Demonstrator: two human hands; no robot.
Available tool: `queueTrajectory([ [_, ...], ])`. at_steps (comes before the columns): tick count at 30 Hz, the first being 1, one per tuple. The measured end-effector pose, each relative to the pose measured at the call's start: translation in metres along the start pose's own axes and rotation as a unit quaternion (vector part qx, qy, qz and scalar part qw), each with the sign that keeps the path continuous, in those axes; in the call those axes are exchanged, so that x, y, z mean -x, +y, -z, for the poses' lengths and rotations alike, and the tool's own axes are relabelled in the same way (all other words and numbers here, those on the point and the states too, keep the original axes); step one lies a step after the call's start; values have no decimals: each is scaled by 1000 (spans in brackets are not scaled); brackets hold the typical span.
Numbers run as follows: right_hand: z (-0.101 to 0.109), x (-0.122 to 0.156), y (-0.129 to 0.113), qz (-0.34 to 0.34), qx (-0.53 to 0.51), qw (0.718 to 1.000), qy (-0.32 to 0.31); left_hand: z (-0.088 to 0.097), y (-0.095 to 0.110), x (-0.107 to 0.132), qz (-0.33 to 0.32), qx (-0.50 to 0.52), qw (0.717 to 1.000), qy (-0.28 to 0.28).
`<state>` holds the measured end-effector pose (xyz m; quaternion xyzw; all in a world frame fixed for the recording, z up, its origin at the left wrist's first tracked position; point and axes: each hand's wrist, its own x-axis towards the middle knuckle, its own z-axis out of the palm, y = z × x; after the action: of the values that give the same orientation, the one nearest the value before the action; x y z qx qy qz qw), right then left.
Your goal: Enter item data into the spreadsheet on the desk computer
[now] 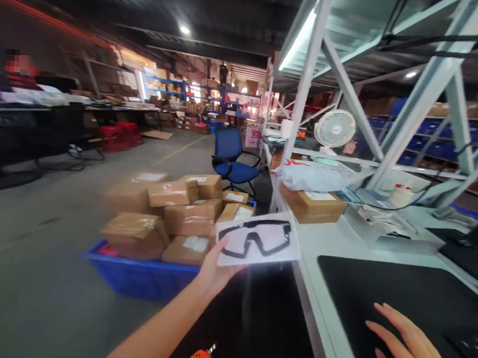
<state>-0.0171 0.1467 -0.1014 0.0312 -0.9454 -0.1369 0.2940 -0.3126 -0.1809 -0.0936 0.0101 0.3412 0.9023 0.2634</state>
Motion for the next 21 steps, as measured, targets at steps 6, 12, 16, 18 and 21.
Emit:
queueTrajectory([
  [6,-34,-59,-25,101,-40,993,49,74,33,39,89,157,982,-59],
  [12,-79,-105,-55,198,-89,974,67,138,55,75,17,148,974,-170],
  [16,-124,-131,-67,207,-118,968,77,170,68,91,2,162,975,-152],
  [18,-150,-137,-68,176,-125,974,66,186,73,92,4,171,976,-134],
  [21,-183,-132,-64,107,-118,987,29,209,75,81,12,184,978,-96],
])
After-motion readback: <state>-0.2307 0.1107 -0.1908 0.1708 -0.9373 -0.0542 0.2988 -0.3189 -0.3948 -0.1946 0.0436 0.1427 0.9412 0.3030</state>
